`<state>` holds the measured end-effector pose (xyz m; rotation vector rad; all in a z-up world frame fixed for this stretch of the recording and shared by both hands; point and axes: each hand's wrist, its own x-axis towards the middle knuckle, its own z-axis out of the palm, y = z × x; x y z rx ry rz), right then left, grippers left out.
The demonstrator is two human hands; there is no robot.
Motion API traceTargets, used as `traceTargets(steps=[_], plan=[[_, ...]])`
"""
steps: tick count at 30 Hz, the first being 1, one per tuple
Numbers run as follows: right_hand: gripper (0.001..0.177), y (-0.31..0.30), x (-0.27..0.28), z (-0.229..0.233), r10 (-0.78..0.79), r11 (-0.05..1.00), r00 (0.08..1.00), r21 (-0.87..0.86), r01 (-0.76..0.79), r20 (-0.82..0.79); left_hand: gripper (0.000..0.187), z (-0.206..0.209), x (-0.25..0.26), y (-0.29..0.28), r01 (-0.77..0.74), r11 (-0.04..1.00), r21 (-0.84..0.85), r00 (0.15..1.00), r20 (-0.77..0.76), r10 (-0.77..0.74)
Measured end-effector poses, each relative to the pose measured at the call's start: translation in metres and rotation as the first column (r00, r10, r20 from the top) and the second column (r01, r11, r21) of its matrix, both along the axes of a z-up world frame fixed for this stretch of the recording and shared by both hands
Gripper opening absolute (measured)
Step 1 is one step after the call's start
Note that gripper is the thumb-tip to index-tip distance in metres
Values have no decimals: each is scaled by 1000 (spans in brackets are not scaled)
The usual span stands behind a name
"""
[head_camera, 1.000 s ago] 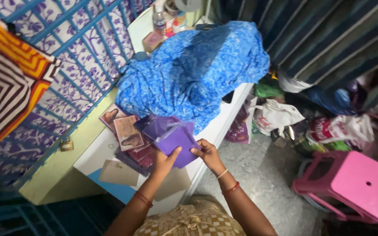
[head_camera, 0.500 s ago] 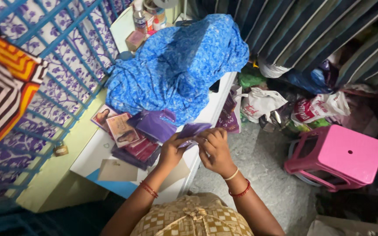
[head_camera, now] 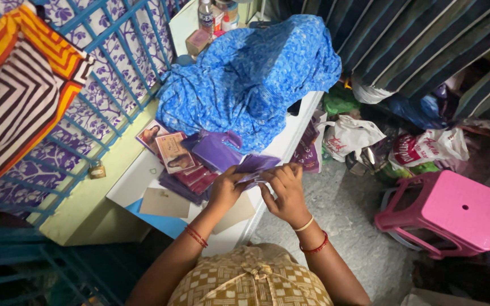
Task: The person organizes small packaged clothing items on a table, then places them into a wardrobe. The person picks up several packaged items, arranges them, and puts them on a shelf in the wardrobe. The person repeats this process with different colored packages.
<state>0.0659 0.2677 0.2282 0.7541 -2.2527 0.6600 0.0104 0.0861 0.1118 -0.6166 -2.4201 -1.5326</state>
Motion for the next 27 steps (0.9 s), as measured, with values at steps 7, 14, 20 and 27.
traceTargets(steps=[7, 14, 20, 27], plan=[[17, -9, 0, 5, 24, 1000, 999, -11, -25, -24, 44, 4, 6, -8, -30, 998, -59, 999, 30, 31], [15, -14, -7, 3, 2, 998, 1000, 66, -4, 30, 40, 1, 7, -14, -55, 996, -76, 998, -7, 55], [15, -16, -16, -2, -33, 981, 995, 193, 14, 95, 34, -6, 6, -16, -73, 993, -94, 996, -49, 68], [20, -18, -32, 27, 42, 996, 999, 81, -42, 1, 28, -17, 6, -20, -108, 991, -83, 994, 13, 110]])
